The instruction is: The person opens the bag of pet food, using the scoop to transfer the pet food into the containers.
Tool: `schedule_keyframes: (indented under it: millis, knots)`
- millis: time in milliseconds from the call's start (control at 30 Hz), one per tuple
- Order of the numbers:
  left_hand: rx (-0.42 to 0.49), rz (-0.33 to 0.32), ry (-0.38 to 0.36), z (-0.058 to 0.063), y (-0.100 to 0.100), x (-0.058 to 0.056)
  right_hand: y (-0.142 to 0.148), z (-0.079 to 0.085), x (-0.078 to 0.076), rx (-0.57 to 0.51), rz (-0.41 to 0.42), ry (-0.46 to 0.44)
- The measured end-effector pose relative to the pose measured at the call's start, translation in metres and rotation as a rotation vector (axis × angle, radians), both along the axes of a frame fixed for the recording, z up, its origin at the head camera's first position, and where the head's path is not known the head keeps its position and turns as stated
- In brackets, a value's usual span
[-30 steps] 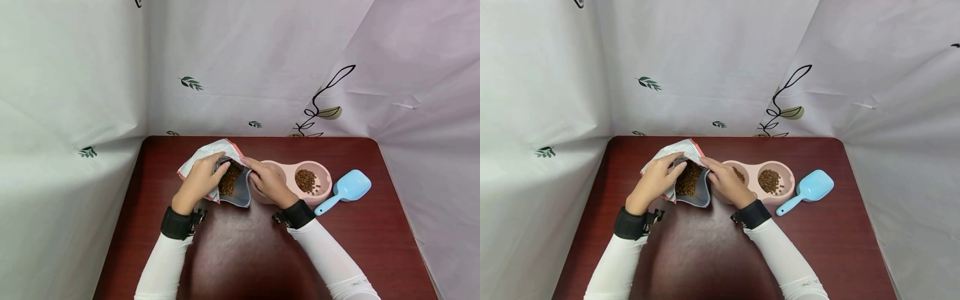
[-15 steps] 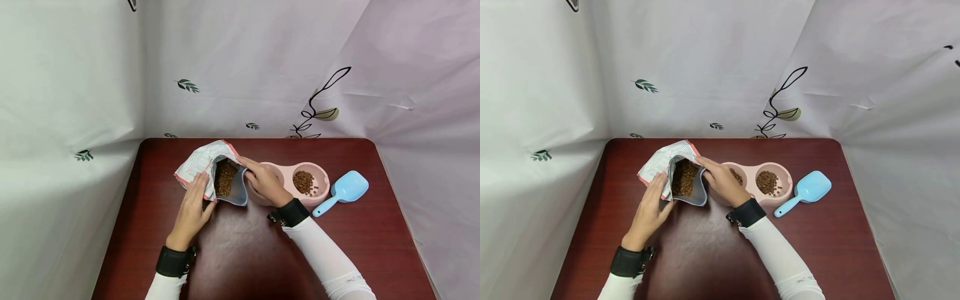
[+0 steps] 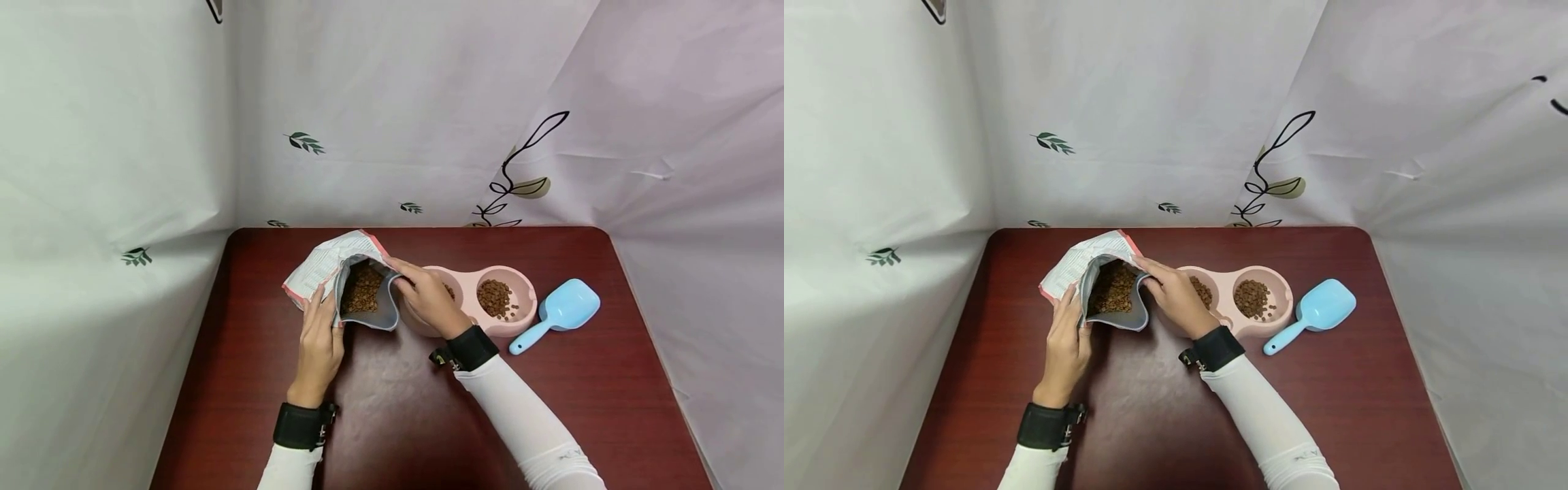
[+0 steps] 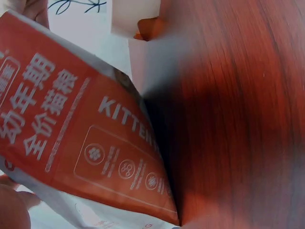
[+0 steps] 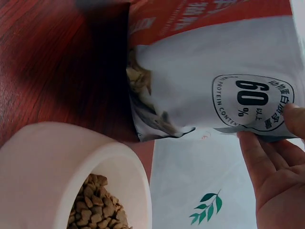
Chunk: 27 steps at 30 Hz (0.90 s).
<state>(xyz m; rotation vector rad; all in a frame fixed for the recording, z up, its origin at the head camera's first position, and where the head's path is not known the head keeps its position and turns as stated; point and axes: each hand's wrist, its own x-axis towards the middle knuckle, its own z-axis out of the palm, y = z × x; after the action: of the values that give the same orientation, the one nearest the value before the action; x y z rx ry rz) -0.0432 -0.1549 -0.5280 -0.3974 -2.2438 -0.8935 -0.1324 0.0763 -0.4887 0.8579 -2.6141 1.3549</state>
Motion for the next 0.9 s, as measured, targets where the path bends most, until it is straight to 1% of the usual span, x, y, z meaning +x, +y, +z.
schedule_keyframes:
  millis: [67,133,267,333,400,467,600,733,833,900]
  knots:
    - [0.053,0.006,0.044,0.0,0.0,0.001,-0.001,0.0,0.001,-0.021,0.004,-0.035]
    - [0.099,0.009,0.087,0.002,0.001,0.001,-0.002,0.001,0.002,-0.043,0.004,-0.047]
    - [0.213,0.022,0.166,0.007,0.001,0.001,-0.002,0.004,0.002,-0.07,-0.026,0.006]
    - [0.254,0.043,0.189,0.01,0.0,0.002,-0.001,0.006,0.003,-0.09,-0.043,0.034]
    - [0.287,0.078,0.201,0.014,0.0,0.005,0.0,0.009,0.004,-0.099,-0.068,0.051]
    - [0.323,0.105,0.183,0.019,0.001,0.008,0.003,0.013,0.005,-0.106,-0.091,0.054]
    - [0.397,0.123,0.14,0.031,0.005,0.013,0.008,0.019,0.007,-0.114,-0.123,0.043]
    - [0.468,0.109,0.064,0.041,0.009,0.017,0.014,0.023,0.011,-0.139,-0.114,0.014]
    - [0.53,0.099,-0.002,0.046,0.012,0.02,0.019,0.025,0.016,-0.138,-0.112,0.01]
    - [0.561,0.098,-0.027,0.048,0.014,0.021,0.023,0.025,0.021,-0.13,-0.115,0.017]
